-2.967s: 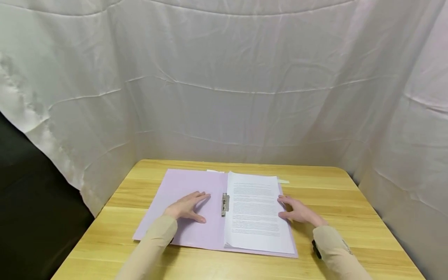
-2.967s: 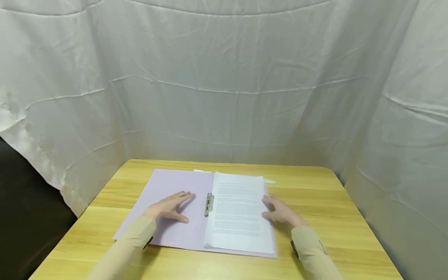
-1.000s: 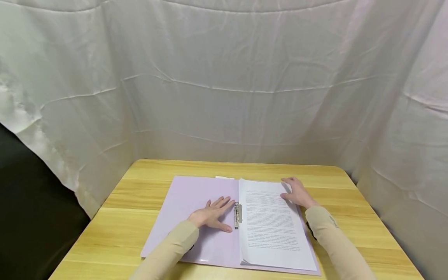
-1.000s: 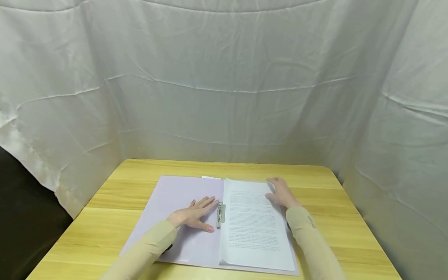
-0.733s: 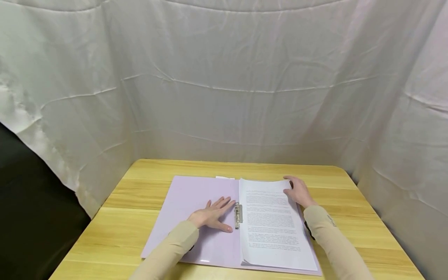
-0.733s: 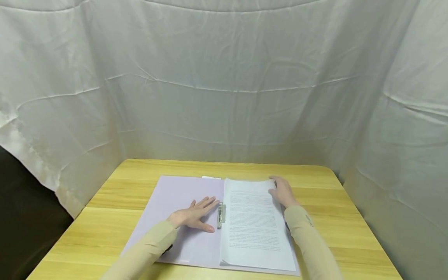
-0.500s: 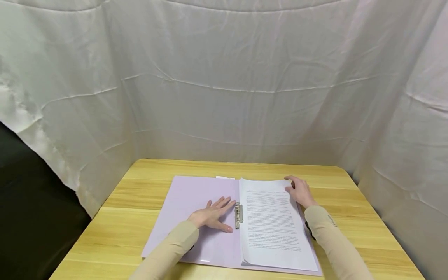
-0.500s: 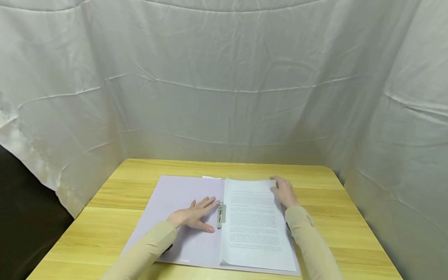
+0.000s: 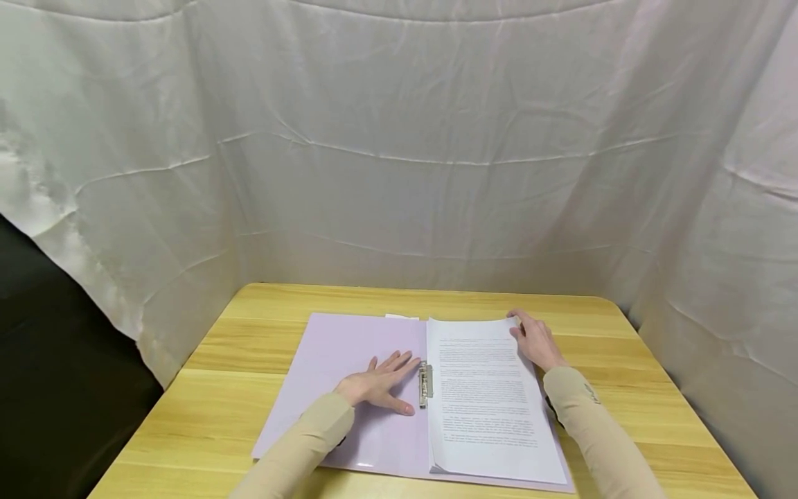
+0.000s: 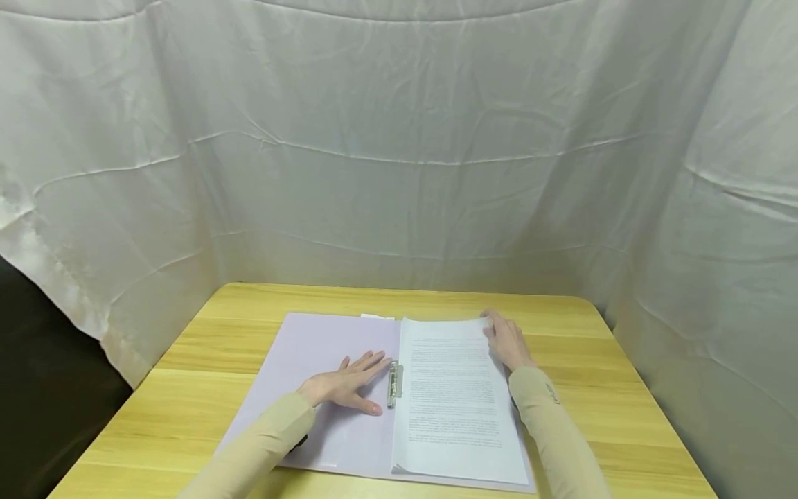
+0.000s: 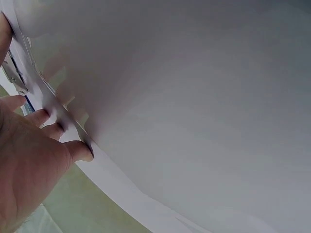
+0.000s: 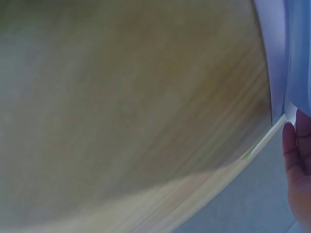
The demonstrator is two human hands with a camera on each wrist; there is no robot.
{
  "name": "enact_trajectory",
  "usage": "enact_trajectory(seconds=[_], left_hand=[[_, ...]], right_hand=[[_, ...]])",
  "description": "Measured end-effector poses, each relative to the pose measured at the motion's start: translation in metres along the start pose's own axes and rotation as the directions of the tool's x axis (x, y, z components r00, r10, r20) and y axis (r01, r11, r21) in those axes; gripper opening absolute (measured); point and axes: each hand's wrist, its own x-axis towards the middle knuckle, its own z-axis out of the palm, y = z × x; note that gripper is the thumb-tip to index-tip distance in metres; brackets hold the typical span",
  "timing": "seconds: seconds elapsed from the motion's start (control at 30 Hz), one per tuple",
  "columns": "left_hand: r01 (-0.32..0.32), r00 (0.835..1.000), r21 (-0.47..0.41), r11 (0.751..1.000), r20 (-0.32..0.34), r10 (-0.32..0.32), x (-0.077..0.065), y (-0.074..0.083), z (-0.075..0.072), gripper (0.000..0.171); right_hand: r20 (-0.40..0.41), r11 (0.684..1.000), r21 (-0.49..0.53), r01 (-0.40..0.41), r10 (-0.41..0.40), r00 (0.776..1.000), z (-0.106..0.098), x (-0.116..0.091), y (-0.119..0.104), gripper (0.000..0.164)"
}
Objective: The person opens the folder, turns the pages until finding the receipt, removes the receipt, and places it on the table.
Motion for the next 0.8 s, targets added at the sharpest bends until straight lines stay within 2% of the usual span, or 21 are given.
enact_trajectory(seconds=[0.27,0.47,0.6,0.8], left_hand=[[0.003,1.000,-0.011,1.000,0.005,-0.003,-0.0011,0.0024,-0.0006,0.101],[0.004,1.000,-0.010,1.000,0.004,-0.004,-0.0012,0.0028,-0.0006,0.101],[0.001,1.000,-0.012,1.000,0.005,-0.001,-0.0012,0.0024,-0.0009,0.100],[-0.006,1.000,-0.026,1.000,0.002,0.006,-0.0012,0.0003,-0.0004,0.101]], right_hand=[[-0.040,0.999,-0.031,0.038,-0.039,0.998,-0.0003,-0.0007,0.0013,0.021],[-0.062,0.999,-0.034,0.005,-0.007,0.998,-0.0001,-0.0003,0.0024,0.008],[-0.079,0.999,-0.039,-0.020,0.017,0.997,-0.0004,-0.0005,0.0023,0.011],[-0.084,0.999,-0.020,-0.034,0.033,0.996,-0.0002,-0.0019,0.0022,0.025]])
